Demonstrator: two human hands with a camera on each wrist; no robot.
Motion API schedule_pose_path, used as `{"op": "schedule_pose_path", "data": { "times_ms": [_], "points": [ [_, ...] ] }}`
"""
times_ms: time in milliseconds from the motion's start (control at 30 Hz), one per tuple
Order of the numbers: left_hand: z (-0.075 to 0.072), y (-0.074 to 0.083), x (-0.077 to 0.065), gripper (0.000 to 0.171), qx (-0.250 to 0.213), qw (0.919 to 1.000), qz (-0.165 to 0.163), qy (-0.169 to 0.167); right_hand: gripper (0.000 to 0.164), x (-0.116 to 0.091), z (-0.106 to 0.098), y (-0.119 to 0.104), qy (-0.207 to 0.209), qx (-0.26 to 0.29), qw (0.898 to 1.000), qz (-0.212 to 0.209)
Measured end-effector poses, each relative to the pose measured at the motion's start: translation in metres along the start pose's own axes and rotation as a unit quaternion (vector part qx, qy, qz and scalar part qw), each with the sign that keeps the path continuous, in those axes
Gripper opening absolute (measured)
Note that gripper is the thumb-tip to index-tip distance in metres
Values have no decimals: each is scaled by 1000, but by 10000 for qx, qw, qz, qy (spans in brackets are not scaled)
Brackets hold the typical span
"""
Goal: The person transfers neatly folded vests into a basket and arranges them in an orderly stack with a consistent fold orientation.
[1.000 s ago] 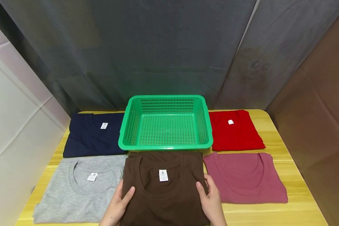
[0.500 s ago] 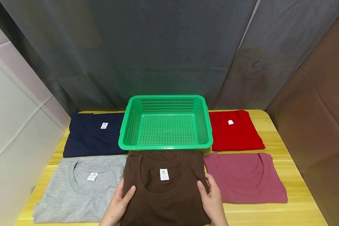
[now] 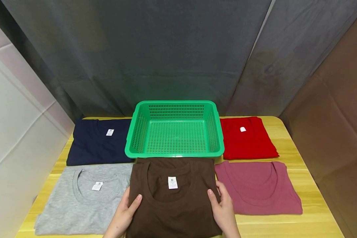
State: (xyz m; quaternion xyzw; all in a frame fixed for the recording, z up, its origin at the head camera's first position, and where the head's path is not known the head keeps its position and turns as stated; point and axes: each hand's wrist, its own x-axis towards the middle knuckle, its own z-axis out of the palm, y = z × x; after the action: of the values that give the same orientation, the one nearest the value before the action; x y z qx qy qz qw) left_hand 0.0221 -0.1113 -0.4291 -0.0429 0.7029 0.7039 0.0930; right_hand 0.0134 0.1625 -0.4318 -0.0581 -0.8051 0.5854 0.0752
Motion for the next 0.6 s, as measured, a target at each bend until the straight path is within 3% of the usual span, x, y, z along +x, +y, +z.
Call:
{"op": "schedule_pose_path", "data": {
  "times_ms": [333,600],
  "points": [
    [0,2,1,46,47,9997,229,21,21,1,0,-2,23,59,10000,23],
    [-1,7,4,49,103,9999,80,31,22,5,-3,-5,-15,140,9999,-87]
  ]
}}
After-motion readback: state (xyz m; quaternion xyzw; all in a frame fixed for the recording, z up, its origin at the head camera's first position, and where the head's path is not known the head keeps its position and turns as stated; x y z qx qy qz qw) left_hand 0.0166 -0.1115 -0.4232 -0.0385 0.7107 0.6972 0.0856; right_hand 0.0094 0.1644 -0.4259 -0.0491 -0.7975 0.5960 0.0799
